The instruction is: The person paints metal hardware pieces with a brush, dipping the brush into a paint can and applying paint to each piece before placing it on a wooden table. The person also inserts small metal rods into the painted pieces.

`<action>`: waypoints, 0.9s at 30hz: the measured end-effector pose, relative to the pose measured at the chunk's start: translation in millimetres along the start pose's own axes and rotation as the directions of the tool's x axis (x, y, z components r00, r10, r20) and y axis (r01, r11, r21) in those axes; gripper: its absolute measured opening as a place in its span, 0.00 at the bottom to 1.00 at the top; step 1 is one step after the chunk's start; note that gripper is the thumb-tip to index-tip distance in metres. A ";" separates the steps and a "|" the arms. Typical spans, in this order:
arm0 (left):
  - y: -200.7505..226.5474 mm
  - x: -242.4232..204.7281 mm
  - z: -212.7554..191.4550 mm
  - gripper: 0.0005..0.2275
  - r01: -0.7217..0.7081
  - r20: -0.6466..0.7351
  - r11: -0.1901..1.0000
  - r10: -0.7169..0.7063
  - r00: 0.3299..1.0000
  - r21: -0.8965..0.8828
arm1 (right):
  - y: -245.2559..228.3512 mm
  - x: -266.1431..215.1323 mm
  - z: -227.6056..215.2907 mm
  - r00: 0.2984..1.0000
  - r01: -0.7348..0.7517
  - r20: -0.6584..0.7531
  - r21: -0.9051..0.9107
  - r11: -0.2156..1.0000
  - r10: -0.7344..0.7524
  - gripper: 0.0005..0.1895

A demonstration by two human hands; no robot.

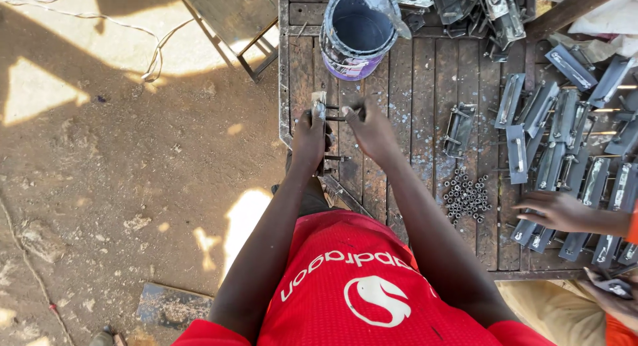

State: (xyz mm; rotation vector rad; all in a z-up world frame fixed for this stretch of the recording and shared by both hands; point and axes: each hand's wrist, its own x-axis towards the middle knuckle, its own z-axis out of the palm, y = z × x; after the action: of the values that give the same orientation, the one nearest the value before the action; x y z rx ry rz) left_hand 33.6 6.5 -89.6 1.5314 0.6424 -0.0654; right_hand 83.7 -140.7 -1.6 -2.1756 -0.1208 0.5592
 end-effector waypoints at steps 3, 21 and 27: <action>-6.0 9.0 1.4 0.17 -0.039 0.024 0.999 0.039 0.999 0.004 | 21.0 8.0 -0.2 0.994 0.106 0.032 -0.039 0.994 -0.105 0.18; 21.7 -3.3 12.8 0.15 -0.051 0.002 0.992 0.051 0.999 0.113 | 38.5 2.4 2.8 0.978 0.209 0.004 0.051 0.977 -0.210 0.20; 34.2 -4.7 12.7 0.17 0.002 0.023 0.987 -0.005 1.000 0.158 | 37.1 8.9 -3.3 0.918 0.374 0.000 -0.330 0.867 -0.397 0.22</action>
State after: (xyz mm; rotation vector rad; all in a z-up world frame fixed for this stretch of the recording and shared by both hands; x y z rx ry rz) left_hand 48.7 -4.6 -57.9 1.6799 0.6333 -0.1396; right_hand 89.1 -163.8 -31.7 -2.3947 -0.6386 0.2438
